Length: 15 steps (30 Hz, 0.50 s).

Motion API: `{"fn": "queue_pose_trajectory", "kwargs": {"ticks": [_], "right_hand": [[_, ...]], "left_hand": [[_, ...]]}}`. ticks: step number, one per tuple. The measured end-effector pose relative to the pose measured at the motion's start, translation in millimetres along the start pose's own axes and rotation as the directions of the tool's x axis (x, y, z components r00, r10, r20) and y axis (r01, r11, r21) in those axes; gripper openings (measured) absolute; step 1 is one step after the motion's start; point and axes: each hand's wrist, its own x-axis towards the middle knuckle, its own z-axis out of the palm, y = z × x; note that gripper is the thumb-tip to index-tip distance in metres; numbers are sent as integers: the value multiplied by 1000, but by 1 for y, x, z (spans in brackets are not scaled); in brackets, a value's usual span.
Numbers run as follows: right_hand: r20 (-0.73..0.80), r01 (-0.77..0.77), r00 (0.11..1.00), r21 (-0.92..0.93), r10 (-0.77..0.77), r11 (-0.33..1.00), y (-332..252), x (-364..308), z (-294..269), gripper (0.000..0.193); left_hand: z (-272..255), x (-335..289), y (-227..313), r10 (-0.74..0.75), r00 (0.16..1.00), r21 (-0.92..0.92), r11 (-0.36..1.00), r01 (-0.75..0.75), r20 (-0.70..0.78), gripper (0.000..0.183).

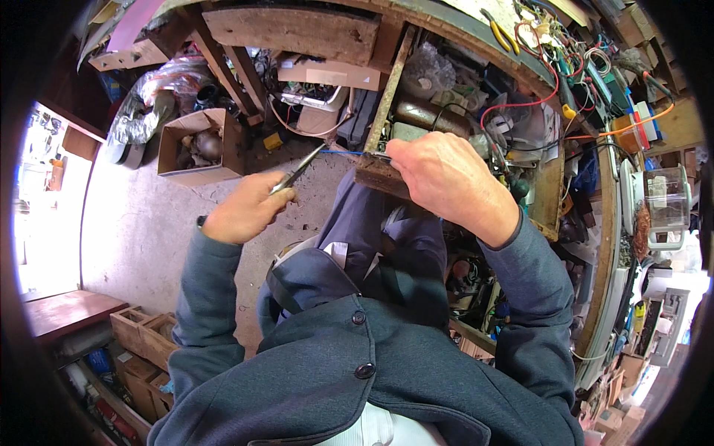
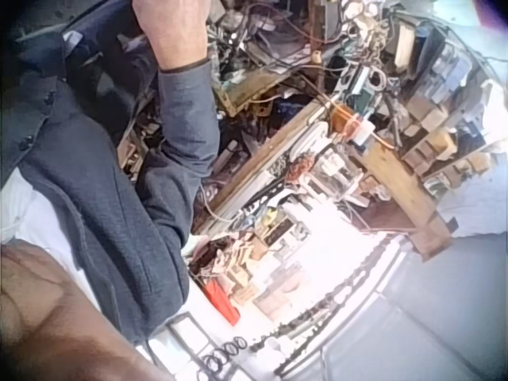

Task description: The person works at a cluttered workbench, stripping and twisting wires, then uses pliers and a soldering iron to join and solder wire ends. The person handles multiple wires and tools throughout the clip.

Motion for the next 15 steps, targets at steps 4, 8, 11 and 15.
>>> {"fn": "queue_pose_trajectory", "kwargs": {"ticks": [4, 8, 11, 15], "right_hand": [[23, -11, 1000, -11, 12, 1000, 1, 1, 0, 9], [21, -13, 1000, -1, 13, 1000, 0, 1, -3, 9], [7, 7, 1000, -12, -7, 1000, 1, 1, 0, 9], [-7, 10, 1000, 4, -10, 1000, 0, 0, -2, 9]], "left_hand": [[-6, -6, -2, -23, 1000, -15, 1000, 23, 8, 20], [-8, -4, 2, -12, 1000, -8, 1000, 13, 7, 19], [-11, -6, 2, -71, 997, -39, 997, 72, 12, 20], [-21, -13, -7, -117, 993, -42, 992, 116, -31, 21]]}}
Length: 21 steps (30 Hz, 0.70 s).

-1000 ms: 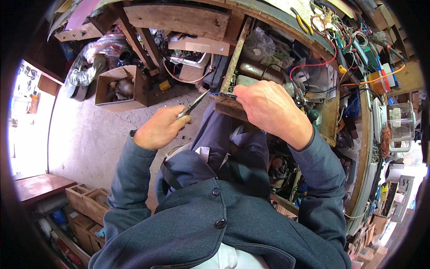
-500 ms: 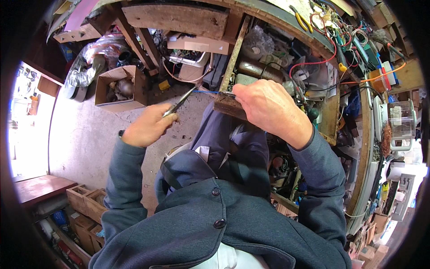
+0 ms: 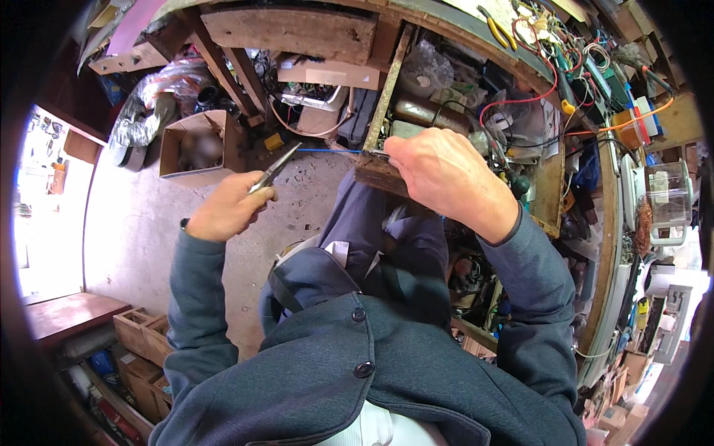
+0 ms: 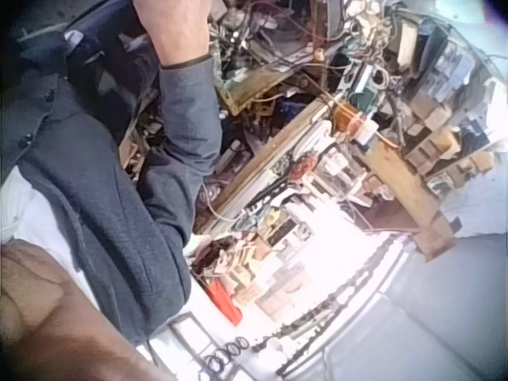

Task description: The person works at a cluttered workbench, stripping and twisting wires, then uses pliers and a soldering iron to join and solder wire ends. The person handles multiple wires and tools throughout the clip.

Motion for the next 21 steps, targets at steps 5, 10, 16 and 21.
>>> {"fn": "queue_pose_trajectory", "kwargs": {"ticks": [5, 10, 16, 21], "right_hand": [[-5, 5, 1000, -21, -5, 1000, 2, 0, 3, 9], [-66, 33, 997, 47, -30, 998, 3, -1, 5, 6], [-48, 25, 999, 25, -24, 999, 3, -1, 4, 5], [-87, 43, 996, 65, -37, 997, 3, -2, 7, 7]], "left_hand": [[-10, -6, -4, -19, 1000, -18, 1000, 19, -3, 20], [-16, -7, -13, -51, 998, -62, 997, 50, -26, 19], [-29, -15, -17, -88, 994, -34, 996, 86, -58, 18], [-35, -20, -21, -88, 994, -48, 995, 85, -58, 19]]}}
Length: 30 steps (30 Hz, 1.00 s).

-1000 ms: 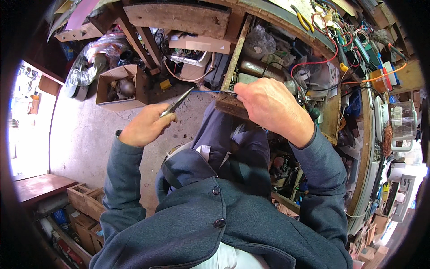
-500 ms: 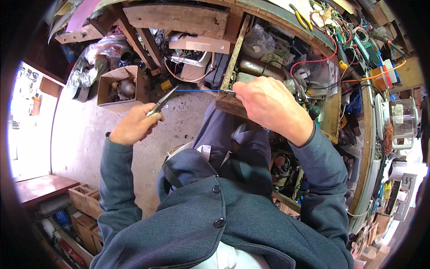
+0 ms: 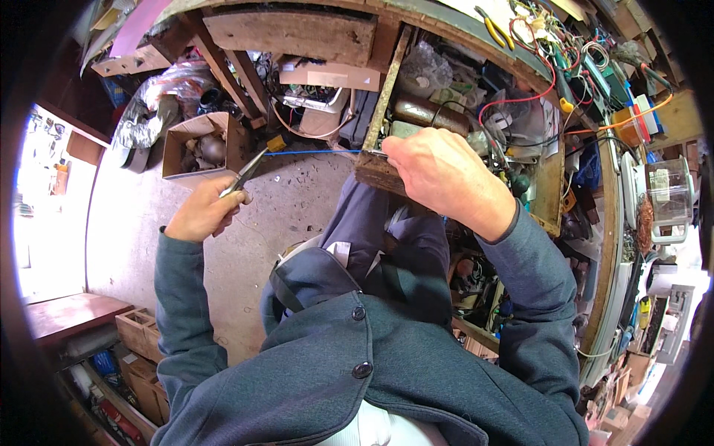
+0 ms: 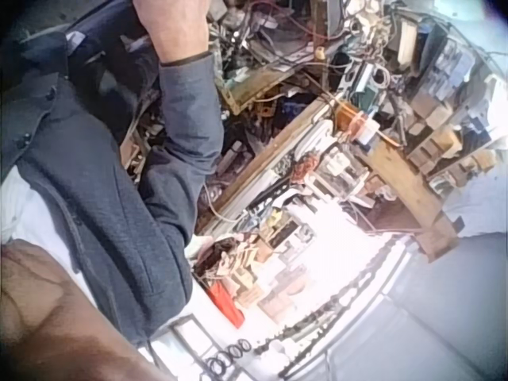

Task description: The person works at a cluttered workbench, stripping and twisting wires, then uses pliers and a soldering iron to join and solder wire ends. The person handles multiple wires and tools throughout the clip.

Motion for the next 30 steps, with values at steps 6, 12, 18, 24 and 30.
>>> {"fn": "queue_pose_trajectory", "kwargs": {"ticks": [6, 12, 18, 24, 30], "right_hand": [[18, -8, 1000, 24, 8, 1000, -1, 1, -3, 8], [15, -6, 1000, 30, 6, 1000, 0, 0, -1, 8], [43, 10, 999, 43, -12, 999, 5, 0, 0, 8], [22, -11, 1000, 29, 11, 1000, 6, -3, 5, 11], [-35, -35, 999, 32, 36, 999, 7, -10, 13, 5]], "left_hand": [[-3, -3, 2, 10, 1000, 48, 999, -10, -5, 20], [-13, -5, -3, -18, 1000, 17, 1000, 18, -10, 20], [-27, -12, -14, -55, 998, 15, 998, 56, -42, 19], [-14, -10, -23, -38, 998, 134, 990, 45, -57, 21], [-10, -8, -33, 48, 995, 130, 991, -36, -91, 20]]}}
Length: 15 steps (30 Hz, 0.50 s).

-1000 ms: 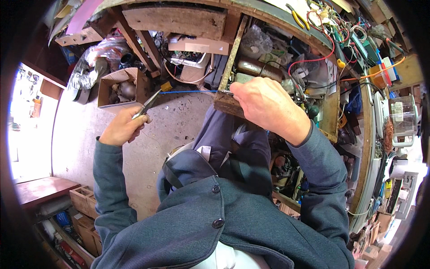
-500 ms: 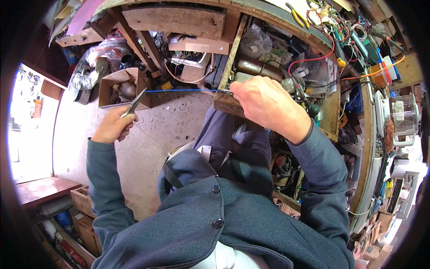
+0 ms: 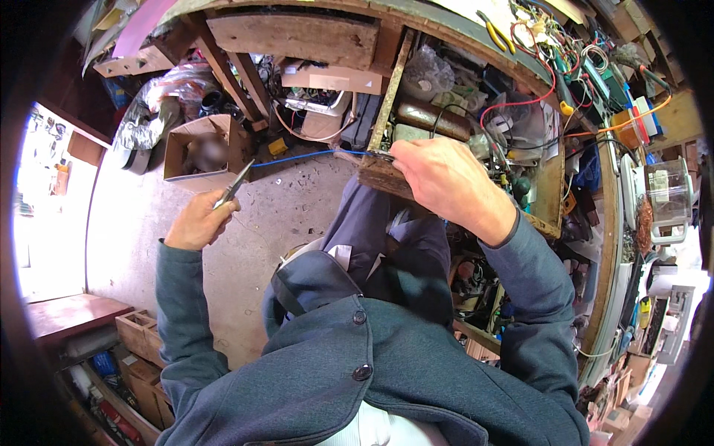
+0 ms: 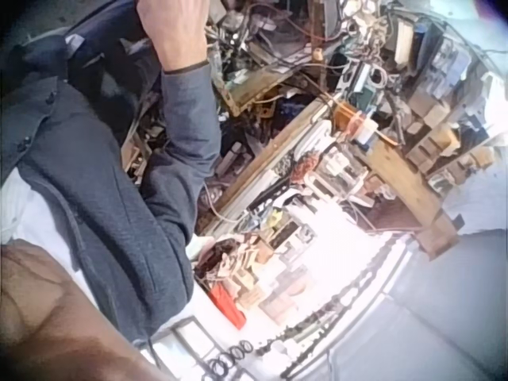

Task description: The person works at a cluttered workbench, stripping and twisting wires, then uses pliers and a soldering iron to join and solder wire ends. The person handles multiple wires and tools throughout the clip.

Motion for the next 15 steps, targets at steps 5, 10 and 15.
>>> {"fn": "queue_pose_trajectory", "kwargs": {"ticks": [5, 10, 15], "right_hand": [[20, -13, 1000, -8, 13, 1000, -2, 3, -1, 8], [14, 4, 1000, -29, -3, 1000, -2, 2, -3, 9], [39, 17, 999, -54, -15, 998, -3, 4, -8, 8]], "left_hand": [[5, 0, 4, 88, 995, 70, 994, -85, -48, 20], [10, 2, 10, 184, 981, 175, 969, -172, -56, 21], [13, 1, 23, 162, 985, 182, 972, -149, -62, 24]]}}
